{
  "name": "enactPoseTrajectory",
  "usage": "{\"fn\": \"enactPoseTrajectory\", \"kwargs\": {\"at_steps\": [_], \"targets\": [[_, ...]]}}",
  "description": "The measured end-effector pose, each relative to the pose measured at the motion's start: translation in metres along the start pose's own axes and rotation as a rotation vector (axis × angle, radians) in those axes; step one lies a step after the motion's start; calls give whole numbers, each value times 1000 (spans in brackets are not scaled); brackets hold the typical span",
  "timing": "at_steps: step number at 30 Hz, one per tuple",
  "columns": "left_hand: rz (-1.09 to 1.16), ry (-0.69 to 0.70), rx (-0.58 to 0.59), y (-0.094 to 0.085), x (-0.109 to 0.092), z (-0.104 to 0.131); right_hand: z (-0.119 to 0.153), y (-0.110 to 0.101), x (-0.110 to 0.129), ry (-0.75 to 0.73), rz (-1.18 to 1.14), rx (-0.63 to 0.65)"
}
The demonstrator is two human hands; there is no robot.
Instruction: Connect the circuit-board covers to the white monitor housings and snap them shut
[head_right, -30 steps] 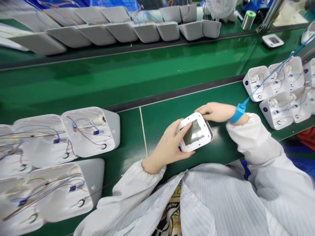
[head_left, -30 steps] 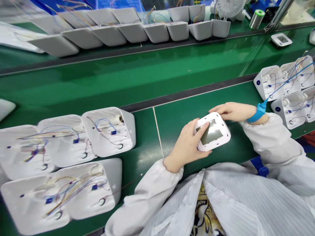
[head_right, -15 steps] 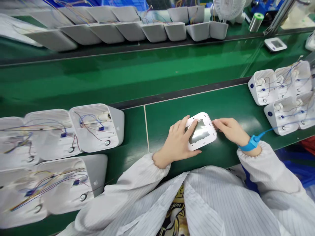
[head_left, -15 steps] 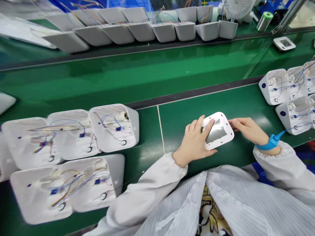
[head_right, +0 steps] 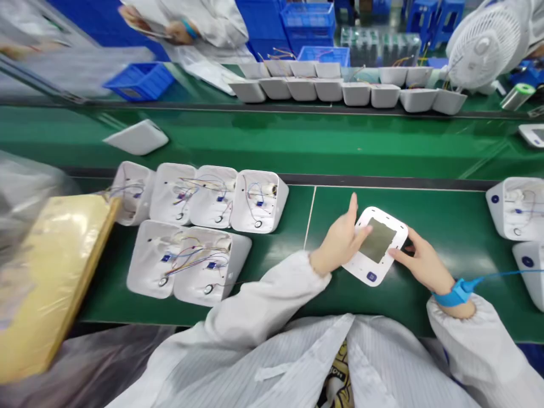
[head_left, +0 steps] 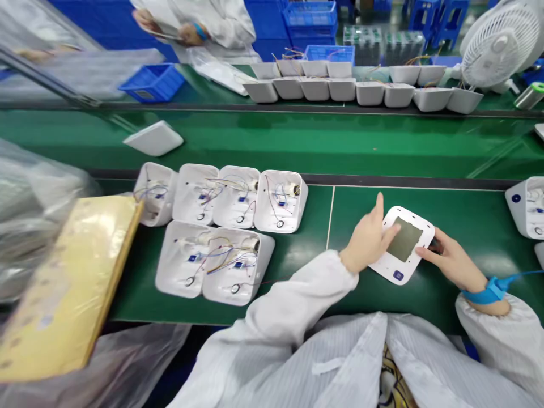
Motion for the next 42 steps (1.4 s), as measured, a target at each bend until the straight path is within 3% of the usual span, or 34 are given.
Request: {"fn": "enactPoseTrajectory", "kwargs": {"at_steps": [3,5,10,14,17,21,25,29,32,34,37,39,41,42], "targets": [[156,-94,-46,-1,6,-37,-4,2,1,16,-27,60],[160,-106,-67,2,6,-46,-5,3,1,31,-43,85],[80,-77,-149,3,4,-38,-9,-1,7,51,-83,82],[255,-139,-173,7,-2,-33,-14,0,11,52,-177,95],[397,-226,-267,16,-7,-29,-24,6,11,31,-185,-76],[463,-283,-340,28,-9,-23,-38,17,14,-55,144,-437],[494,-267,-351,31,-6,-24,-45,23,16,-102,228,-504],[408,-221,-214,24,-6,-50,-48,13,17,-80,257,-528],[97,-42,-102,11,-14,-70,-40,-4,23,-39,351,-501],[-87,122,-46,4,-19,-68,-26,-17,30,-11,425,-416],[-205,225,152,5,-17,-40,1,-28,47,-1,627,-232],[-230,267,149,9,-12,-19,9,-27,64,-147,852,-225],[-228,279,107,13,-6,-8,5,-16,80,-463,1025,-198],[-219,288,95,15,-4,-6,0,-8,85,-650,1056,-123]]}}
Point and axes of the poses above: each hand's wrist, its own z-axis away from the middle knuckle, its own y-axis out of the palm, x = y × z, the point moved 2 cm from there along -z, towards the middle knuckle, and after that the axes turned 10 degrees about -x, right-handed, at the moved point
